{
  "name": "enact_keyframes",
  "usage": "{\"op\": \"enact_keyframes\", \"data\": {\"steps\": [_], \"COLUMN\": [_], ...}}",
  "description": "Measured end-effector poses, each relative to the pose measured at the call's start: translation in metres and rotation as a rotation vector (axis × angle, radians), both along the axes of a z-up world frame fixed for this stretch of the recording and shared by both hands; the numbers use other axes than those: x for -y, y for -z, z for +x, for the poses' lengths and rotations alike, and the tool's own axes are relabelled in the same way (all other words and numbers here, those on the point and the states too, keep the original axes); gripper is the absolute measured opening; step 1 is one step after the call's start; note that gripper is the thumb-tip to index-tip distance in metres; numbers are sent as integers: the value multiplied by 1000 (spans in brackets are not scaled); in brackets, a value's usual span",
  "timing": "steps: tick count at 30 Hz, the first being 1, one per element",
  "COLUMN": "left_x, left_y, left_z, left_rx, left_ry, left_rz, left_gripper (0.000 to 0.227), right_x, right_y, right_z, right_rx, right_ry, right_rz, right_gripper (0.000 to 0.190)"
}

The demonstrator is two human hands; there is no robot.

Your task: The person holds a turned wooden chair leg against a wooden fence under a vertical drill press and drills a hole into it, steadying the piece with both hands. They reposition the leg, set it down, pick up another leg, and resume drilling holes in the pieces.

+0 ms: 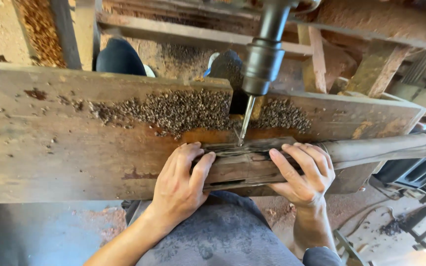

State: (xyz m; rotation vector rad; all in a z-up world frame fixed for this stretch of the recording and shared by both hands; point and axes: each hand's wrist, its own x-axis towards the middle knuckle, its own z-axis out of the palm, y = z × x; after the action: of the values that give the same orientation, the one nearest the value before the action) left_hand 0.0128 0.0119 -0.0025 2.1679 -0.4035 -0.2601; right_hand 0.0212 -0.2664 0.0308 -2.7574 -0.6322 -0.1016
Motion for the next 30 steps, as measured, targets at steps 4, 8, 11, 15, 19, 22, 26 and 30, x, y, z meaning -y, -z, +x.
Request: {"op": "enact_keyframes", "data": {"steps": [4,8,11,15,19,22,26,30], "left_x": [-1,-1,-1,-2,-2,-2,-1,-3], "left_y": [0,0,-1,-2,-2,-2,-2,-2], "left_z": [0,8,14,15,16,19,21,21], "left_rx": [-19,-6,-8,-26,-19,-20,-30,-41], "left_ry": [34,60,70,78,76,75,78,82], "left_rz": [-24,-25,-16,-15,-15,-22,-18,-2], "left_gripper": [76,75,75,76,76,77,78,79], "right_x": [0,0,0,-2,-2,-3,-3,-4], "right_y": [4,5,4,3,4,5,3,4], "right_z": [-11,-14,-12,-11,-11,-8,-7,-5], "right_rx": [-9,17,13,-4,6,26,33,28], "right_ry": [32,77,86,90,94,96,113,112], "right_rz": [13,-11,-10,-3,-6,-11,-29,-14], "right_gripper": [52,46,46,51,50,50,48,52]}}
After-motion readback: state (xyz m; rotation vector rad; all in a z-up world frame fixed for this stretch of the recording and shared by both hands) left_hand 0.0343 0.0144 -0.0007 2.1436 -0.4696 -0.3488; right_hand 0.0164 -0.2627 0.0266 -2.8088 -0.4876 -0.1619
